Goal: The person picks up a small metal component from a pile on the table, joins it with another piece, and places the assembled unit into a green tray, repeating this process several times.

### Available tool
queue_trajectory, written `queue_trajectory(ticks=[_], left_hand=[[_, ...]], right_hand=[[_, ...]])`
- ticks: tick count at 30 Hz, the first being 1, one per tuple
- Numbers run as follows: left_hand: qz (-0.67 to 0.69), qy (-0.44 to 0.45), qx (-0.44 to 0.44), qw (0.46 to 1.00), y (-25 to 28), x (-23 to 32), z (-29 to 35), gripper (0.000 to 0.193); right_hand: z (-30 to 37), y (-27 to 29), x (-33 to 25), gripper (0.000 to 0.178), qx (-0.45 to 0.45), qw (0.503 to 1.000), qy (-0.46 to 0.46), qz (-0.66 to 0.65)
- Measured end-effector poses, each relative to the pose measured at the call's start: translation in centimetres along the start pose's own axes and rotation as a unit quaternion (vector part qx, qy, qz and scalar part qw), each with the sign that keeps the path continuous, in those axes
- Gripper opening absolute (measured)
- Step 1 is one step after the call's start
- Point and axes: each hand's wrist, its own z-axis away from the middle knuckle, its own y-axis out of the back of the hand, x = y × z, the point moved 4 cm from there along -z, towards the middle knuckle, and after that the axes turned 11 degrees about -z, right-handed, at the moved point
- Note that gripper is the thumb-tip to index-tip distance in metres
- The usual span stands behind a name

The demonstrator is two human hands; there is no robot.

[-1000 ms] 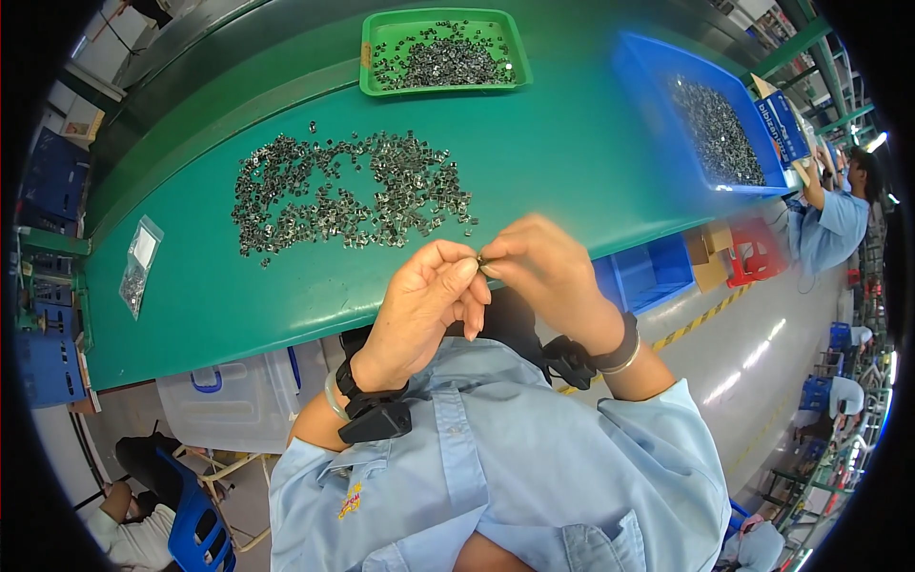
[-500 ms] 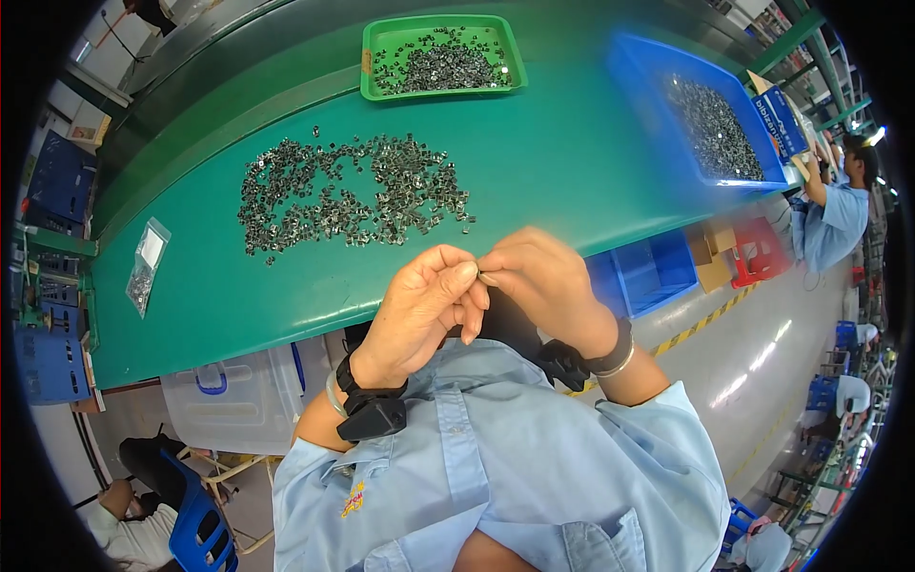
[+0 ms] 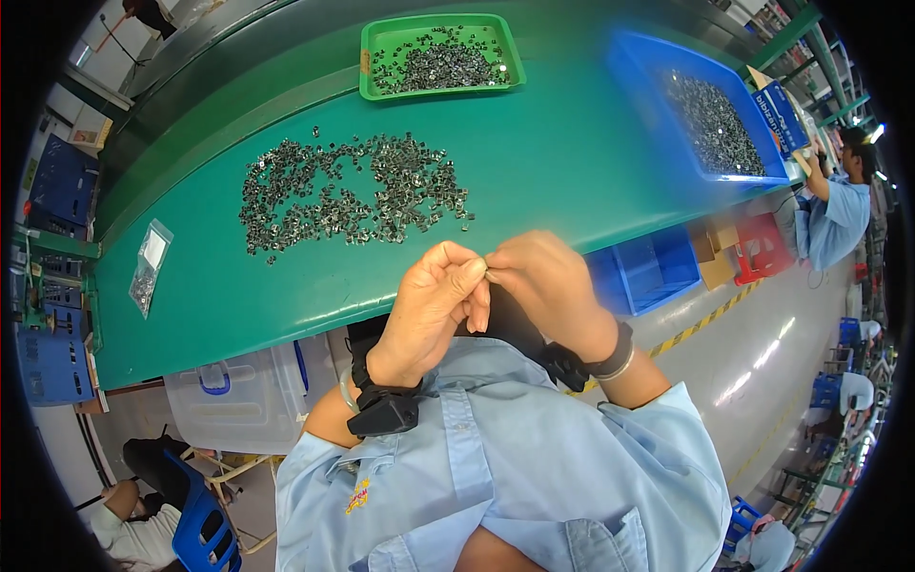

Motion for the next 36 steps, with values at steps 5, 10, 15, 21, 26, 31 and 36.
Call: queue_trajectory(ticks=[5, 10, 15, 21, 26, 31, 36], left_hand=[[0.007, 0.01, -0.011, 1.0, -0.7, 1.1, 0.3, 0.013], [0.159, 0.032, -0.066, 0.985, -1.0, 0.6, 0.6, 0.013], [0.172, 0.027, -0.081, 0.981, -0.7, 0.4, 0.4, 0.014], [0.081, 0.02, -0.075, 0.994, 0.3, 0.9, 0.1, 0.014], [0.054, 0.006, 0.014, 0.998, 1.6, 1.6, -0.4, 0.018], [0.084, -0.021, 0.015, 0.996, 3.2, 2.1, -0.1, 0.018], [0.102, -0.021, -0.016, 0.994, 3.4, 2.0, -0.2, 0.018]], right_hand=[[-0.4, 0.2, -0.5, 0.016, -0.022, 0.999, 0.045, 0.017], [0.3, -0.4, 0.1, 0.017, 0.028, 0.99, -0.038, -0.134], [0.2, -0.8, 0.2, 0.017, 0.023, 0.988, -0.036, -0.147], [-0.1, -1.2, 0.6, 0.018, 0.009, 0.991, -0.027, -0.132], [-3.1, -1.2, 2.4, 0.015, -0.034, 0.989, -0.046, -0.134], [-12.0, 0.8, 7.3, 0.009, -0.036, 0.979, -0.184, -0.085], [-16.2, 1.8, 9.6, 0.013, 0.018, 0.99, -0.137, -0.031]])
